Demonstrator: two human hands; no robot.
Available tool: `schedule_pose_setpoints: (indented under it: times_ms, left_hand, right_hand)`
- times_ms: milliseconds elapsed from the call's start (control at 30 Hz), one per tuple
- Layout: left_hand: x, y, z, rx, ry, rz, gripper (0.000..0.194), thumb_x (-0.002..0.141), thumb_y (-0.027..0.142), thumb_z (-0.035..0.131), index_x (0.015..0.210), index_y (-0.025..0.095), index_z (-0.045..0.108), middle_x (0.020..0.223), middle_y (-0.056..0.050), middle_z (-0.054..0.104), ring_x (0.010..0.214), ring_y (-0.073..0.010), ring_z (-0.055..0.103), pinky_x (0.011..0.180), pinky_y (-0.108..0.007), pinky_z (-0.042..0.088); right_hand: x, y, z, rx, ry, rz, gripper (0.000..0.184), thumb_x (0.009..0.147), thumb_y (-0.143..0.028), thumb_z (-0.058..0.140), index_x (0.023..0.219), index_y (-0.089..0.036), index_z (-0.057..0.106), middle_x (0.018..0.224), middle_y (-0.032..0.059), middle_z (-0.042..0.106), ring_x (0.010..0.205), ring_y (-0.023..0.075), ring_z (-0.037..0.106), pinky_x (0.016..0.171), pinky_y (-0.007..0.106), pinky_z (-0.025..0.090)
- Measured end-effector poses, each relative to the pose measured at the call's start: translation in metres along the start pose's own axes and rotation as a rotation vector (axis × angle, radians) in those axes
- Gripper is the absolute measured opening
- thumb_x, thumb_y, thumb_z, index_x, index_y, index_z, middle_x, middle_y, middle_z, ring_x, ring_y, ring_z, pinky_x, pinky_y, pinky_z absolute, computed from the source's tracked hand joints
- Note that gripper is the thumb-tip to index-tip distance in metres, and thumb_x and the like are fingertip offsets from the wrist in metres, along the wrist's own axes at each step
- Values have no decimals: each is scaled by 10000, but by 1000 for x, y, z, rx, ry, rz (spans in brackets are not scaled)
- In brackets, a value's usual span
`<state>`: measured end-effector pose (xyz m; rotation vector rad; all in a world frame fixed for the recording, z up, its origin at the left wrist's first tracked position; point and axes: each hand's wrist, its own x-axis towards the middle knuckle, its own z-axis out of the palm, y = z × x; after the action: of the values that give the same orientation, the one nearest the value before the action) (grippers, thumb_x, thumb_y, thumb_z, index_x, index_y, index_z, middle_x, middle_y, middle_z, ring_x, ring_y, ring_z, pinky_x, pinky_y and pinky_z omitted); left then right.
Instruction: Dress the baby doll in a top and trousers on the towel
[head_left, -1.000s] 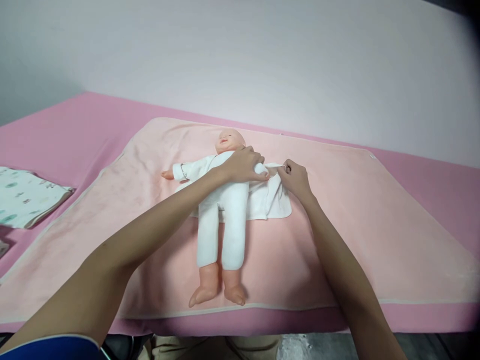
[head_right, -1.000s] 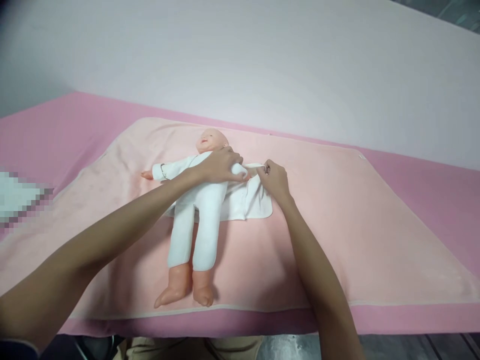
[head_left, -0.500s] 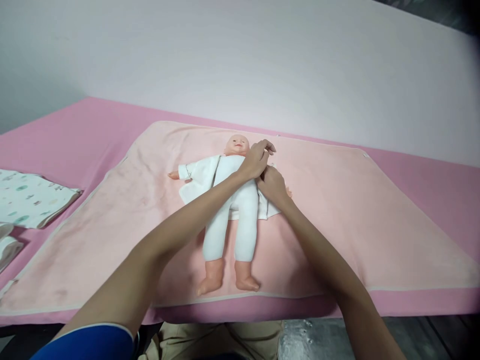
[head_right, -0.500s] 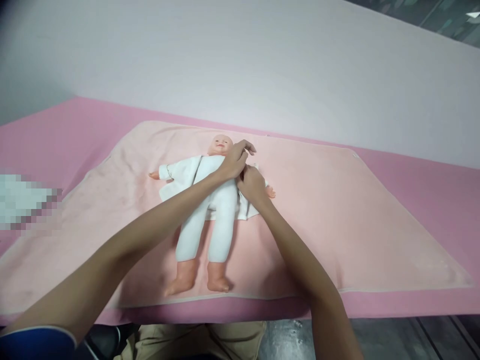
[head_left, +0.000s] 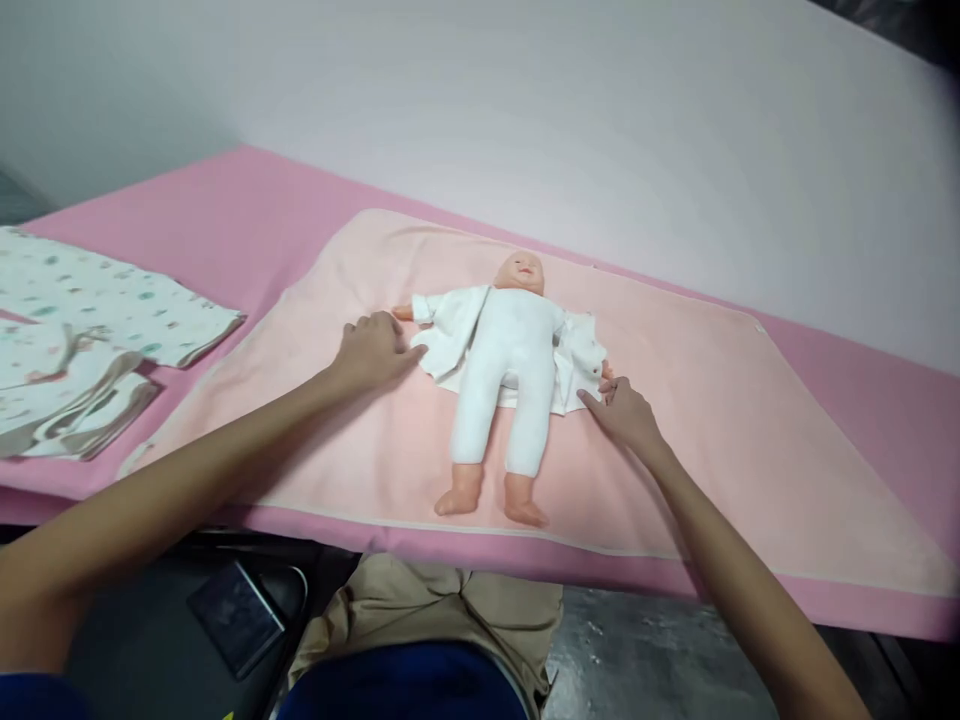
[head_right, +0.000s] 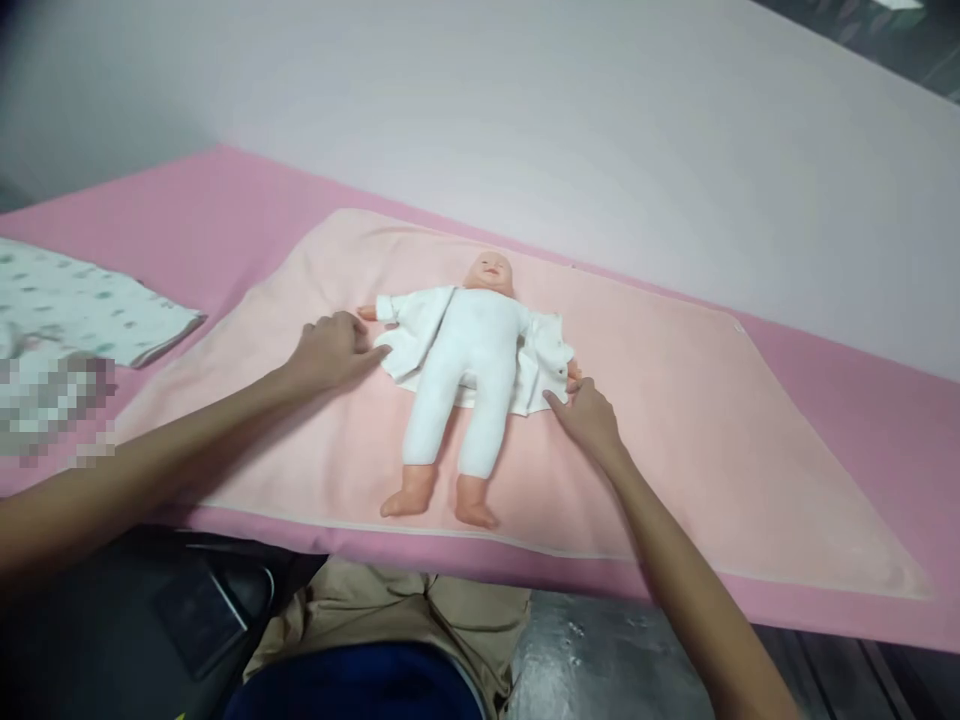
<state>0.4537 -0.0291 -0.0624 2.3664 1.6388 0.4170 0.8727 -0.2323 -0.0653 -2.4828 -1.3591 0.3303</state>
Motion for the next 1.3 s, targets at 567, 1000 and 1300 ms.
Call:
schedule_pose_setpoints:
  times_ms: [567,1000,1300]
  left_hand:
    - [-3,107,-7,48,204,1029,112,985,225,536,1056,202,619,1139,-165,756,1042,-338,664,916,-490,462]
    - [-29,37,-1,-152,39,852,188,974,343,594,880,247,463,749,-16,579,687,-217,520,759,-406,432]
    - [83,2,-18,-36,7,589,721,882,705,680,1364,175,597,1391,-206,672,1318,-437,569,1057,-553,465]
  right_hand:
    - [-38,-130,-16,173,152,-908,101,926,-231,580,915,-242,481,911,56,604,844,243,553,796,388,455]
    - [-42,-55,2,-30,328,-1156,129,1078,-239,587,950,-248,584,916,65,698,842,252,606,771,415,439]
    - [49,-8,-11,3,249,-558,621,935,-606,699,1374,-177,605,1400,227,660,1255,436,615,995,552,505]
